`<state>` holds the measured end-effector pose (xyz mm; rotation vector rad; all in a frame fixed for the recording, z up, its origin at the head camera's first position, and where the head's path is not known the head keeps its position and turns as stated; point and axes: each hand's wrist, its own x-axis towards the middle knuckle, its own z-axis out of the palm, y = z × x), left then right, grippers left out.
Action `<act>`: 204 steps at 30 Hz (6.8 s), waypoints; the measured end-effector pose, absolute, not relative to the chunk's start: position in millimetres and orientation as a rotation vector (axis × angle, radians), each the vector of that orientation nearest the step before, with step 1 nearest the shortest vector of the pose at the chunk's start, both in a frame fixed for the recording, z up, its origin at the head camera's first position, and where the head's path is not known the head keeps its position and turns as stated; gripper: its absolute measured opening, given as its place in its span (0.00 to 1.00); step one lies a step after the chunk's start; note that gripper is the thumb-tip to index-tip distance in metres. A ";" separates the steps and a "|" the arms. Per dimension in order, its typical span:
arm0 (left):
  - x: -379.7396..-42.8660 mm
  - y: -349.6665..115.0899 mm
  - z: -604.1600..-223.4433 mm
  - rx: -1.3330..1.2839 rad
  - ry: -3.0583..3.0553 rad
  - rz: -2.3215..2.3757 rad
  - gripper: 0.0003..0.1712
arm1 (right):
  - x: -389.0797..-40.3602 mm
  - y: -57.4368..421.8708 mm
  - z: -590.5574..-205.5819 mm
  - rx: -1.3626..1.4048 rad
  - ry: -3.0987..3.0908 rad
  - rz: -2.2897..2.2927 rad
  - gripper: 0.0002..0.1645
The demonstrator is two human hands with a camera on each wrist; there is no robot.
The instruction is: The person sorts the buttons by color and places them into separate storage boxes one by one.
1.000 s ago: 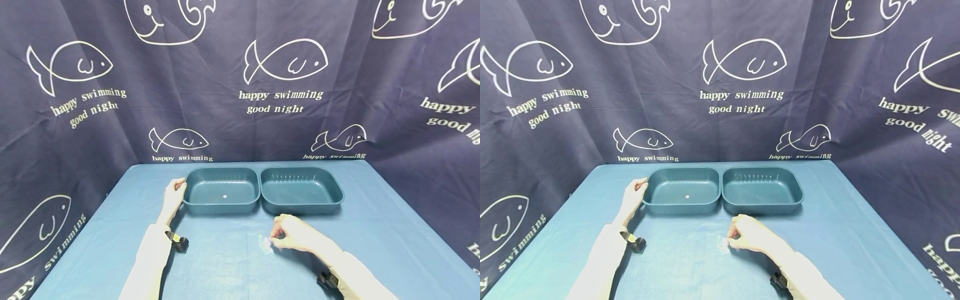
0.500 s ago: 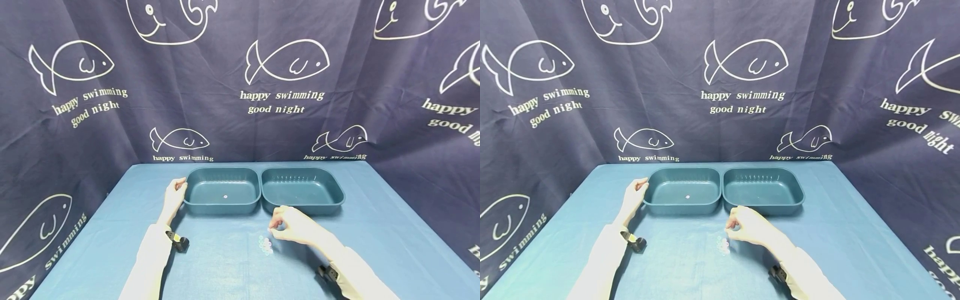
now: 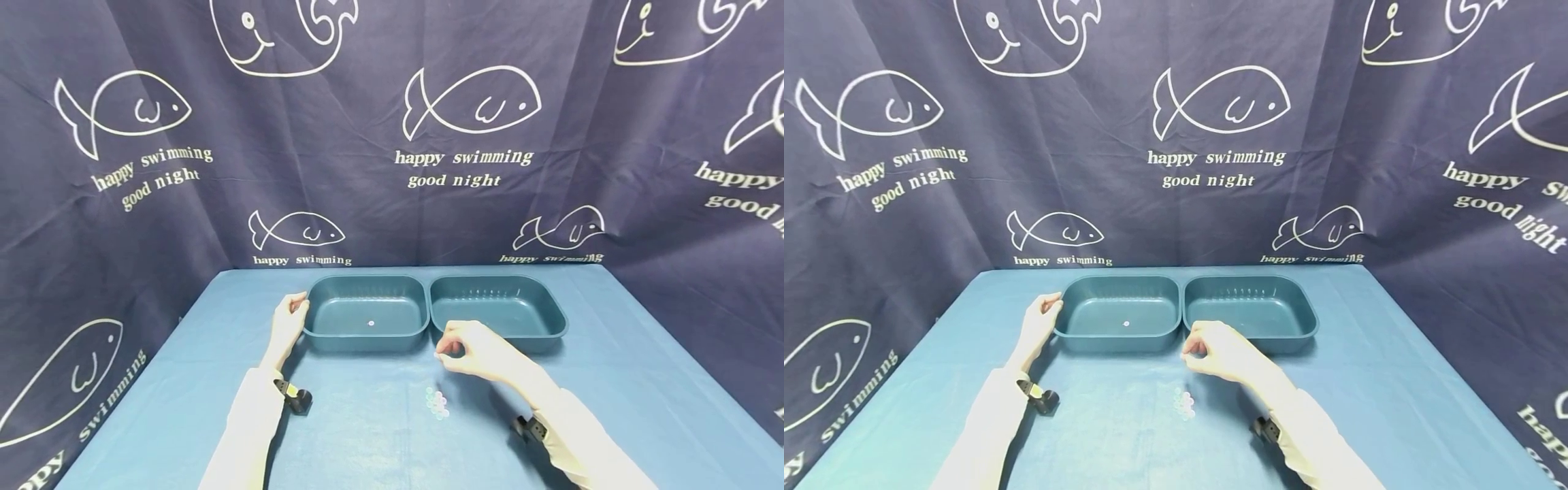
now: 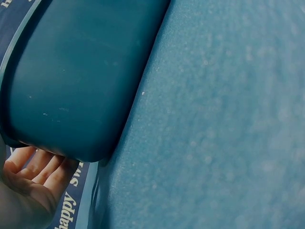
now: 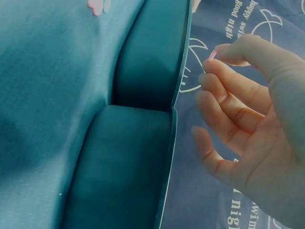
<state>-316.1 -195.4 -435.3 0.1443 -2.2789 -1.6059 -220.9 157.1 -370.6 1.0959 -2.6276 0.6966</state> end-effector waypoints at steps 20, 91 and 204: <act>-315.2 -194.8 -434.5 0.142 -2.282 -1.576 0.17 | -248.7 138.6 -353.8 1.118 -2.558 0.662 0.03; -317.7 -194.7 -434.1 0.059 -2.294 -1.416 0.14 | -328.0 71.2 -384.0 1.062 -2.735 0.785 0.04; -317.7 -195.1 -434.6 0.106 -2.351 -1.449 0.16 | -255.8 133.6 -368.2 1.035 -2.607 0.555 0.04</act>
